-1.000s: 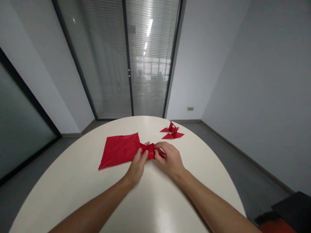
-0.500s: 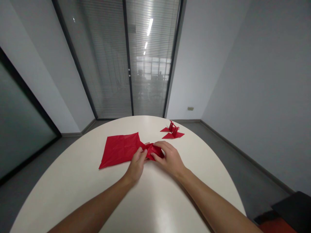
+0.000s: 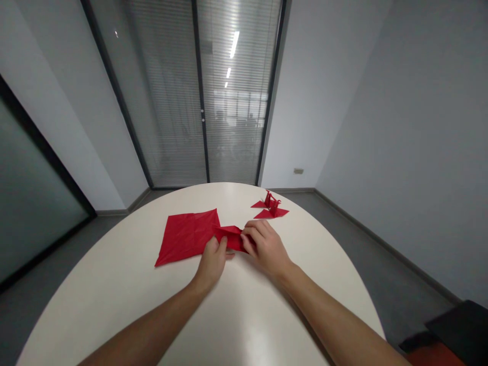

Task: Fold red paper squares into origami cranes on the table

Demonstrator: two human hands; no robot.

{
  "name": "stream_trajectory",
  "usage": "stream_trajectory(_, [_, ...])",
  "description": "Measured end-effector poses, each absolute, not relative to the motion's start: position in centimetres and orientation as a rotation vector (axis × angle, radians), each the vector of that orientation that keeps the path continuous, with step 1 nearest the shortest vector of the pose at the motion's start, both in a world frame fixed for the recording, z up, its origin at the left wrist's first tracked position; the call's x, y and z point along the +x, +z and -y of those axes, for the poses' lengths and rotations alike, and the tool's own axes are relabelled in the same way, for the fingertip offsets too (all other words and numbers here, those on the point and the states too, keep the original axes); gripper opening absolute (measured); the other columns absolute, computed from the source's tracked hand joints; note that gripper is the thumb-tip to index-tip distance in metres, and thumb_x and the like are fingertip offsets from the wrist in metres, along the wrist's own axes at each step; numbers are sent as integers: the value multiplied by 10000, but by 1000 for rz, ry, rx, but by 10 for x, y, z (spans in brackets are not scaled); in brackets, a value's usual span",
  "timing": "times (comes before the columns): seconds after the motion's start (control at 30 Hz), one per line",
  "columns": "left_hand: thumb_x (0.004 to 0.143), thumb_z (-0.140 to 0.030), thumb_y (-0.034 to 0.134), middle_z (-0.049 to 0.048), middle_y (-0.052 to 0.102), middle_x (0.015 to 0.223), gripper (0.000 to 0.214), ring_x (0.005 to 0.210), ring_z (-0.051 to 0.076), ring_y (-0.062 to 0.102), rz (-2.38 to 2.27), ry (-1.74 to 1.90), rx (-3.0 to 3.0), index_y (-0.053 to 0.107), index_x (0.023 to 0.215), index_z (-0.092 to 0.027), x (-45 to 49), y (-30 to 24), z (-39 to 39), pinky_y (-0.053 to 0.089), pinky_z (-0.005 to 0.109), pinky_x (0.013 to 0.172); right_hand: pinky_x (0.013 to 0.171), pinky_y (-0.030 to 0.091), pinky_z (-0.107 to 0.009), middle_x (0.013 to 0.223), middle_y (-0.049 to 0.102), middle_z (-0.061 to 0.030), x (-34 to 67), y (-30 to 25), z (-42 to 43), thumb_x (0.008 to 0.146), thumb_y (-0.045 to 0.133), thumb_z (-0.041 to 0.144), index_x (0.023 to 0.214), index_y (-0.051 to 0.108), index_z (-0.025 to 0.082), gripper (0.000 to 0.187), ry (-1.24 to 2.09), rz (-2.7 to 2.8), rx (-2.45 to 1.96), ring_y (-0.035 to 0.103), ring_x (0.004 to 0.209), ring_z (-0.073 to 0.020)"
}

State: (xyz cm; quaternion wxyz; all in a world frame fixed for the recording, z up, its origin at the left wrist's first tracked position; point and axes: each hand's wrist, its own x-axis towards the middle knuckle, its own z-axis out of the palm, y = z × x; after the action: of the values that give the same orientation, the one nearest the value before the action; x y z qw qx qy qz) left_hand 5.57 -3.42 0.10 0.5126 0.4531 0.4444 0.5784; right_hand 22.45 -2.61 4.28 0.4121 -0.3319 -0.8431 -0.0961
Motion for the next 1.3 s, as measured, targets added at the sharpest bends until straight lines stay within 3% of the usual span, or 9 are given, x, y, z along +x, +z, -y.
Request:
stream_trajectory(0.2, [826, -386, 662, 83, 739, 886, 274, 730, 215, 721, -1160, 1449, 1113, 661, 961, -147, 55, 1, 35, 600, 298, 572, 775, 512, -380, 997, 703, -102, 226, 43, 26, 1003, 446, 145, 1060, 584, 201, 159, -252, 2135, -821, 636, 906, -231])
stream_trajectory(0.4, [855, -290, 618, 43, 669, 595, 200, 539, 201, 635, -1273, 1449, 1306, 678, 704, -174, 51, 2, 38, 520, 279, 521, 795, 517, -395, 1020, 676, -121, 225, 47, 28, 1020, 434, 176, 1040, 592, 200, 161, -286, 2107, -827, 609, 910, -242])
stream_trajectory(0.47, [865, -235, 576, 59, 724, 732, 164, 593, 202, 645, -1263, 1474, 1351, 725, 840, -172, 49, 3, 38, 527, 288, 568, 806, 518, -390, 1014, 674, -117, 225, 48, 30, 1018, 438, 177, 1045, 583, 197, 149, -260, 2117, -829, 613, 919, -237])
stream_trajectory(0.6, [792, -94, 551, 53, 746, 1013, 360, 810, 214, 677, -1249, 1547, 1420, 714, 1090, -214, 43, 4, 37, 534, 307, 759, 816, 500, -394, 978, 686, -103, 226, 49, 31, 1014, 445, 188, 1033, 582, 198, 139, -266, 2107, -852, 622, 908, -239])
stream_trajectory(0.73, [791, -72, 527, 44, 739, 981, 333, 937, 225, 662, -1316, 1561, 1516, 707, 1034, -212, 40, 5, 36, 485, 320, 877, 795, 474, -366, 929, 709, -81, 230, 51, 29, 1013, 421, 138, 1007, 588, 199, 179, -338, 2166, -797, 638, 874, -226])
stream_trajectory(0.93, [900, -260, 536, 33, 695, 824, 144, 735, 198, 628, -1360, 1518, 1569, 653, 932, -184, 44, 7, 35, 484, 311, 722, 696, 456, -310, 839, 707, -61, 232, 52, 31, 1013, 452, 127, 1019, 577, 176, 134, -417, 2162, -754, 628, 740, -188])
stream_trajectory(1.1, [819, -236, 625, 30, 707, 889, 70, 856, 197, 658, -1192, 1621, 1528, 625, 878, -199, 46, 11, 37, 510, 315, 808, 704, 467, -307, 860, 716, -58, 232, 51, 34, 984, 461, 63, 1089, 562, 181, 188, -369, 2200, -574, 626, 741, -177])
stream_trajectory(1.3, [682, -123, 603, 42, 713, 948, 246, 899, 201, 658, -1161, 1725, 1446, 639, 913, -196, 41, 12, 32, 511, 319, 826, 721, 520, -305, 861, 728, -49, 221, 40, 42, 959, 546, 136, 1125, 573, 202, 181, -113, 2224, -433, 665, 757, -176])
